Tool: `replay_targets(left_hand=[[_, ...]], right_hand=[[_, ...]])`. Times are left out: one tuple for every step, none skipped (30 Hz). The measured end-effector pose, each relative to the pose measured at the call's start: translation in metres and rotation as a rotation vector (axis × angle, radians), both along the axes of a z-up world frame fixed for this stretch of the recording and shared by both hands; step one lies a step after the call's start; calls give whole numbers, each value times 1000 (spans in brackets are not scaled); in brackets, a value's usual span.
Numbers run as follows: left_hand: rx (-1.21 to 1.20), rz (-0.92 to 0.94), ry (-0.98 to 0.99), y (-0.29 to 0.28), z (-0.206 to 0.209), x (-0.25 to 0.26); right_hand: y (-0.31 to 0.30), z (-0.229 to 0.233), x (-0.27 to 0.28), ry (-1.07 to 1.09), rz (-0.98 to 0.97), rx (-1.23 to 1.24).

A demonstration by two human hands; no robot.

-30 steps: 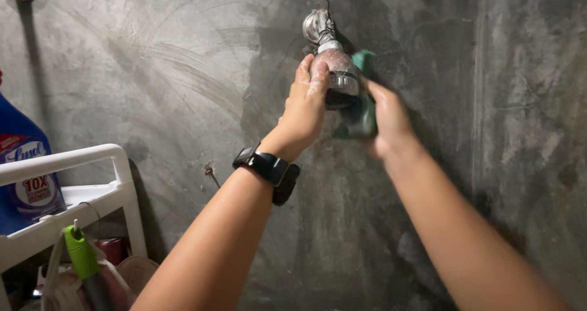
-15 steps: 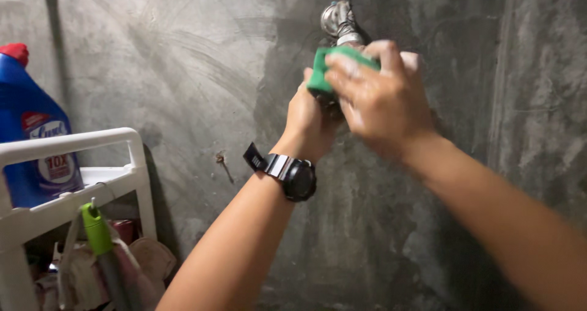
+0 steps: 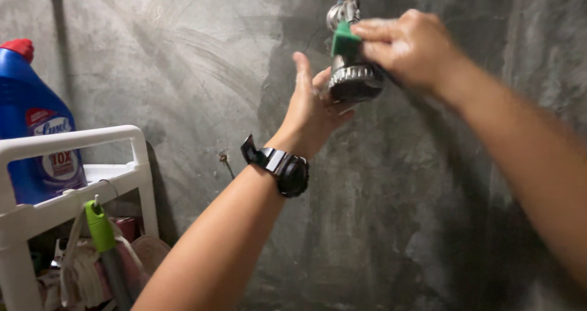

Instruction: The person cleans a bathroom wall, a faucet, and a shower head by hand with a soapy sponge and a cloth.

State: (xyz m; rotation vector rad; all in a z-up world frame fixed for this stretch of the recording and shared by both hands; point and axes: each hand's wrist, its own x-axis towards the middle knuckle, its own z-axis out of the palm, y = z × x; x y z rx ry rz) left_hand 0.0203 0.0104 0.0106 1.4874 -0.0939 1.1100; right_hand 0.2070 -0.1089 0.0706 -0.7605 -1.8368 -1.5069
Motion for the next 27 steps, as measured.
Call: replay_targets(left_hand=[[33, -7, 27, -2, -1, -2], [72, -13, 48, -4, 1, -5], [111, -19, 68, -6, 2, -7], [117, -25, 85, -8, 2, -7], [124, -30, 101, -10, 2, -8], [128, -32, 116, -12, 1, -10], [150, -15, 122, -13, 2, -12], [170, 0, 135, -15, 3, -14], [190, 15, 148, -17, 3, -15], [198, 48, 175, -18, 3, -16], [206, 82, 202, -19, 2, -17], [215, 116, 227, -19, 2, -18], [232, 133, 240, -18, 2, -22], [245, 148, 250, -17, 0, -26], [258, 163, 261, -15, -3, -29], [284, 206, 277, -13, -5, -28], [310, 249, 293, -10, -5, -27], [343, 300, 304, -9, -4, -27], [336, 314, 271, -9, -6, -27], [335, 328, 239, -9, -4, -26], [334, 343, 206, -9, -3, -26], [357, 365, 214, -9, -3, -28], [379, 386, 222, -8, -3, -29], [398, 402, 241, -7, -6, -28], [399, 400, 244, -4, -10, -27], [405, 399, 244, -1, -13, -27], [411, 398, 244, 2, -16, -27]], right_hand=[[1, 2, -1, 85, 60, -78], [1, 5, -4, 163, 122, -151], [0, -2, -4, 66, 74, -90], [-4, -18, -3, -33, 26, -31], [-6, -27, -2, -131, -23, 28], [-8, -17, -3, -80, -11, -21], [-11, 0, -3, -29, 1, -70], [-13, 7, -3, 31, 10, -122], [-14, 6, -2, 66, -16, -125], [-15, 6, -3, 96, -42, -127], [-15, 6, -4, 126, -68, -128], [-16, 1, -4, 44, -57, -95], [-16, -9, -4, -37, -45, -62], [-15, -15, -4, -122, -35, -32], [-17, -4, -4, -77, -34, -78], [-20, 12, -2, -24, -35, -131], [-22, 18, -1, 30, -36, -184], [-19, 13, -2, -1, -35, -159], [-14, 6, -4, -32, -35, -134], [-11, 3, -5, -61, -34, -103], [-10, 4, -4, -143, -27, -56], [-8, 5, -3, -233, -19, -10], [-6, 6, -1, -322, -10, 36], [-3, 11, 3, -234, 54, -57], [-2, 22, 4, -146, 118, -149], [-1, 27, 4, -59, 183, -237], [-1, 20, 3, -63, 94, -180]])
